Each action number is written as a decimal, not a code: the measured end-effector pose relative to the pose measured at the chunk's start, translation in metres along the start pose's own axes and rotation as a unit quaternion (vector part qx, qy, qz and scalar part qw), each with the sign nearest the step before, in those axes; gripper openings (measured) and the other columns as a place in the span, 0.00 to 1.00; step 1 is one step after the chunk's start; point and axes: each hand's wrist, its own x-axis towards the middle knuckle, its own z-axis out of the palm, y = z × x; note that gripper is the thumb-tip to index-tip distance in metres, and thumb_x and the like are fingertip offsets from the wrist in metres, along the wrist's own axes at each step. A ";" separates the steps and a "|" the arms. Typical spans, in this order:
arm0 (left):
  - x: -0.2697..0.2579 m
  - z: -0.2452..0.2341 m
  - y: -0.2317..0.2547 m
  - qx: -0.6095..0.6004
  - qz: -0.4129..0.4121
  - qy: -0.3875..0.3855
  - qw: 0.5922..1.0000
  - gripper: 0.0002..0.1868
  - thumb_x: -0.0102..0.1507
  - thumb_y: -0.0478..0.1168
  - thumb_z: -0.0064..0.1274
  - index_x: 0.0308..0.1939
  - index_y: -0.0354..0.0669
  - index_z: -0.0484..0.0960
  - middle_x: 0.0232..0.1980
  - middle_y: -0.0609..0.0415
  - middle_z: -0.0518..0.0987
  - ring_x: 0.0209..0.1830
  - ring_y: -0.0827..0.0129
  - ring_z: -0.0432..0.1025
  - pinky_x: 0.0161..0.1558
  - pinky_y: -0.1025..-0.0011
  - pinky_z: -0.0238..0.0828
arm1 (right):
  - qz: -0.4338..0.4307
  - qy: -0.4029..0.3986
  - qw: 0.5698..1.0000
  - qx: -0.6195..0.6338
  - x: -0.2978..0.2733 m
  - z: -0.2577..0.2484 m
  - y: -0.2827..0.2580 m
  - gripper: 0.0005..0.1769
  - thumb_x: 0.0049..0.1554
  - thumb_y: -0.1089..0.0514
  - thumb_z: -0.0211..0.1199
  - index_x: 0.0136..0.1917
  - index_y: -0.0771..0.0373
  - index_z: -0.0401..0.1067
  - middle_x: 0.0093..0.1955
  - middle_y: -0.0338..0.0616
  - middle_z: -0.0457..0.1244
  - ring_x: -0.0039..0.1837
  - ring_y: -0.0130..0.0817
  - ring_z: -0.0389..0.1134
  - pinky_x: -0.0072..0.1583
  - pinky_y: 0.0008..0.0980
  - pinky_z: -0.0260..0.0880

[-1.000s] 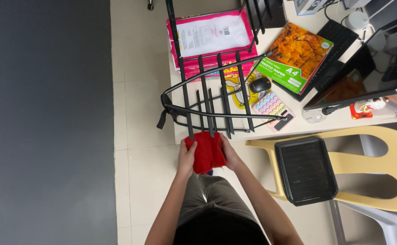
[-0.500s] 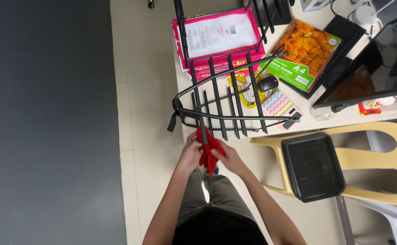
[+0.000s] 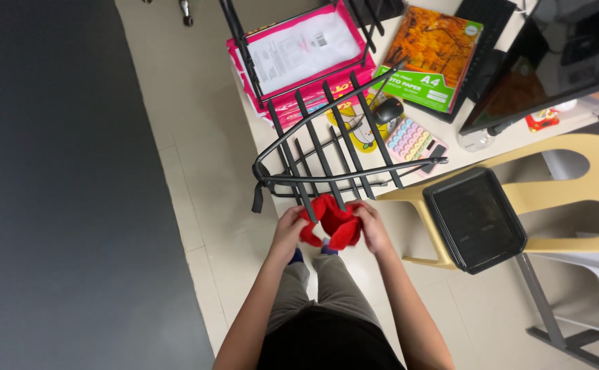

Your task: The person wipes a black metal rack with a red cloth. They clean the horizontal bars and vertical supports of the rack, which is placed on a white desk. The person rotates the rack to access different sides and continues wiping the entire structure.

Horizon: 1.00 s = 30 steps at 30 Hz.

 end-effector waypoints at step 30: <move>0.062 -0.066 0.034 0.351 0.187 0.104 0.912 0.13 0.71 0.41 0.49 0.47 0.31 0.78 0.37 0.42 0.79 0.36 0.56 0.74 0.41 0.61 0.69 | -0.037 0.016 0.972 0.232 -0.019 0.030 -0.021 0.25 0.63 0.53 0.58 0.70 0.66 0.64 0.64 0.49 0.66 0.64 0.40 0.70 0.65 0.40 0.72</move>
